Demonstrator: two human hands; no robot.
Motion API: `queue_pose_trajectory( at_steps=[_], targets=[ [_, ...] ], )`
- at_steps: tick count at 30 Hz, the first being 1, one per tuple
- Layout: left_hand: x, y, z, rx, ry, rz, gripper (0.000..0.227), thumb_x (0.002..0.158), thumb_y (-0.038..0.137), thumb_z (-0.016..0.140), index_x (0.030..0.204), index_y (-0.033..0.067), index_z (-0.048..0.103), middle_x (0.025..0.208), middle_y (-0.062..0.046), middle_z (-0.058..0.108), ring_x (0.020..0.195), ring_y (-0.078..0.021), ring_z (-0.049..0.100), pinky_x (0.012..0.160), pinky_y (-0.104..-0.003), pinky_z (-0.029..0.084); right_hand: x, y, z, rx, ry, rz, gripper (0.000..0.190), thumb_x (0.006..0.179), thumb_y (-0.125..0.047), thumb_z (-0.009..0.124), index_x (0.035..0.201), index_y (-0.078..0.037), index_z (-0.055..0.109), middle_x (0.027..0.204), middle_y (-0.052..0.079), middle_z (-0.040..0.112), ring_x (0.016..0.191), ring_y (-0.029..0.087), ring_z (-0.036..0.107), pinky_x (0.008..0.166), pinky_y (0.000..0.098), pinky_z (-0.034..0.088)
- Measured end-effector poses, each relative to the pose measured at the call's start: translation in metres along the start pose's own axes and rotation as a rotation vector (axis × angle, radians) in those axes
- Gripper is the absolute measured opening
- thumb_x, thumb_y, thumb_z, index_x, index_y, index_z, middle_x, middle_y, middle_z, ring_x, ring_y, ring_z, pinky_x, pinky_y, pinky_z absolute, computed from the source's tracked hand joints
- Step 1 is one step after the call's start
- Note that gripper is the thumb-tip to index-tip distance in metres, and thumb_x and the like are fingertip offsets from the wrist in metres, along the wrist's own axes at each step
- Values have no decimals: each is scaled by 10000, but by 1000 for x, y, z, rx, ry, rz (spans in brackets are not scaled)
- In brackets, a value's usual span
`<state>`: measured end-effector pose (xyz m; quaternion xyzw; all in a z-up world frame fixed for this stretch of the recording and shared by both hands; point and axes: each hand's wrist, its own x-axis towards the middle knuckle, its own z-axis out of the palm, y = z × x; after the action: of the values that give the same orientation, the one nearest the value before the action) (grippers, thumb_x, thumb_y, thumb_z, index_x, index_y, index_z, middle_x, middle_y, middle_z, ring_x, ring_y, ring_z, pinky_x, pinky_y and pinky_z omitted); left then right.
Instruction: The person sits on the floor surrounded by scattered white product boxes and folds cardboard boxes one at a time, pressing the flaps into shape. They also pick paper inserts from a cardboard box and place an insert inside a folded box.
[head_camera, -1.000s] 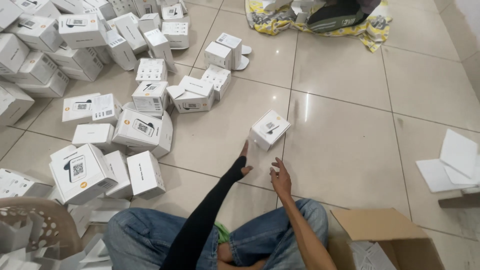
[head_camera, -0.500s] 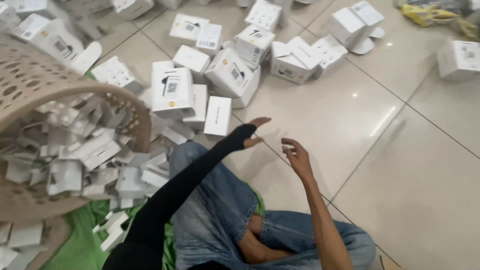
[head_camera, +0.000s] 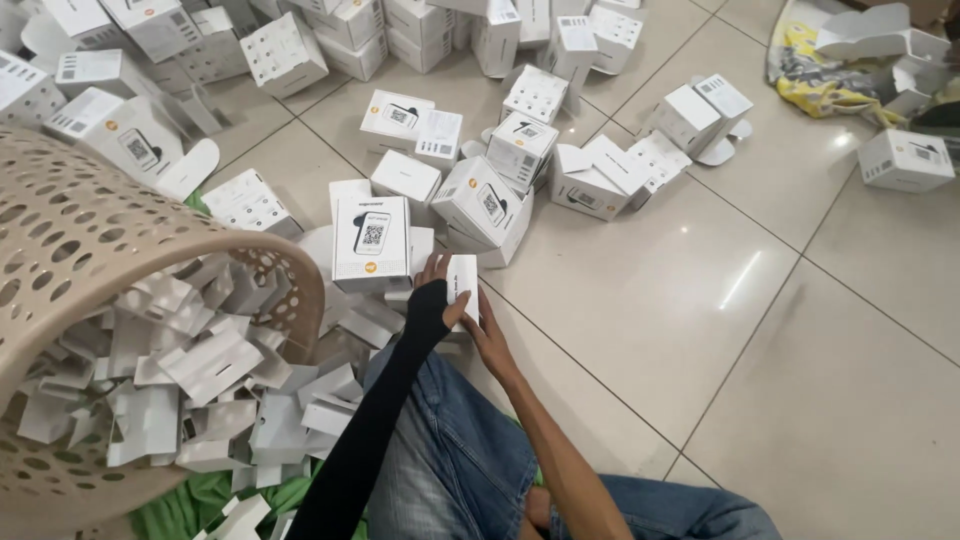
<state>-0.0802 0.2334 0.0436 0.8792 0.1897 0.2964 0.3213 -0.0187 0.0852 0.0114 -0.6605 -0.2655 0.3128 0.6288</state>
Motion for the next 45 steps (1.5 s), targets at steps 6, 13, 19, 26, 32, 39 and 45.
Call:
queue_pose_trajectory(
  at_steps=[6, 13, 19, 26, 32, 39, 45],
  targets=[
    [2, 35, 24, -338, -188, -233, 720, 811, 338, 747, 1440, 95, 496, 1329, -205, 536, 1005, -367, 655, 838, -436, 554, -65, 12, -46, 151, 67, 265, 802, 963, -406, 569, 1653, -217, 207, 1636, 133, 353, 1456, 336, 426, 1090, 493, 473],
    [-51, 124, 59, -249, -563, 99, 618, 750, 408, 818, 1283, 116, 704, 1002, -102, 759, 1029, -302, 673, 911, -395, 533, -157, 1, -103, 8, 286, 247, 1176, 691, -328, 887, 1613, -275, 158, 1454, 241, 534, 1308, 364, 583, 1052, 489, 524],
    [-40, 151, 42, -386, -1234, 51, 773, 709, 519, 868, 1292, 44, 690, 1187, -166, 695, 1099, -283, 674, 944, -389, 558, -239, -76, -177, -151, 34, 167, 1119, 754, -225, 852, 1634, -285, 162, 1438, 189, 584, 1221, 339, 617, 1058, 452, 485],
    [-108, 149, 85, -499, -1056, -345, 834, 658, 508, 896, 1264, -11, 652, 1121, -196, 732, 1090, -306, 700, 912, -412, 591, -285, -4, -210, 131, 315, 103, 806, 887, -298, 802, 1585, -109, 446, 1443, 223, 619, 1309, 338, 621, 1076, 486, 502],
    [-148, 142, 110, -750, -660, -926, 742, 772, 471, 847, 1312, 41, 576, 1159, -106, 685, 1049, -220, 674, 803, -368, 596, -285, -18, -200, 252, 626, 493, 857, 809, -316, 781, 1557, -288, 363, 1413, 81, 530, 1289, 232, 551, 993, 396, 515],
    [-234, 106, 183, -1139, -338, -1126, 638, 770, 302, 839, 1256, -54, 628, 1081, -191, 737, 940, -320, 724, 852, -435, 586, -242, 9, -227, 176, 626, 265, 770, 836, -352, 811, 1502, -114, 506, 1269, 207, 619, 1158, 289, 612, 947, 370, 545],
    [-216, 206, 144, -1262, -577, -1217, 571, 890, 321, 729, 1338, -19, 634, 1212, -183, 680, 1083, -300, 655, 978, -438, 516, -215, 38, -244, 162, 666, 148, 619, 925, -381, 705, 1455, -94, 562, 1421, 111, 594, 1281, 249, 591, 1028, 379, 517]
  ],
)
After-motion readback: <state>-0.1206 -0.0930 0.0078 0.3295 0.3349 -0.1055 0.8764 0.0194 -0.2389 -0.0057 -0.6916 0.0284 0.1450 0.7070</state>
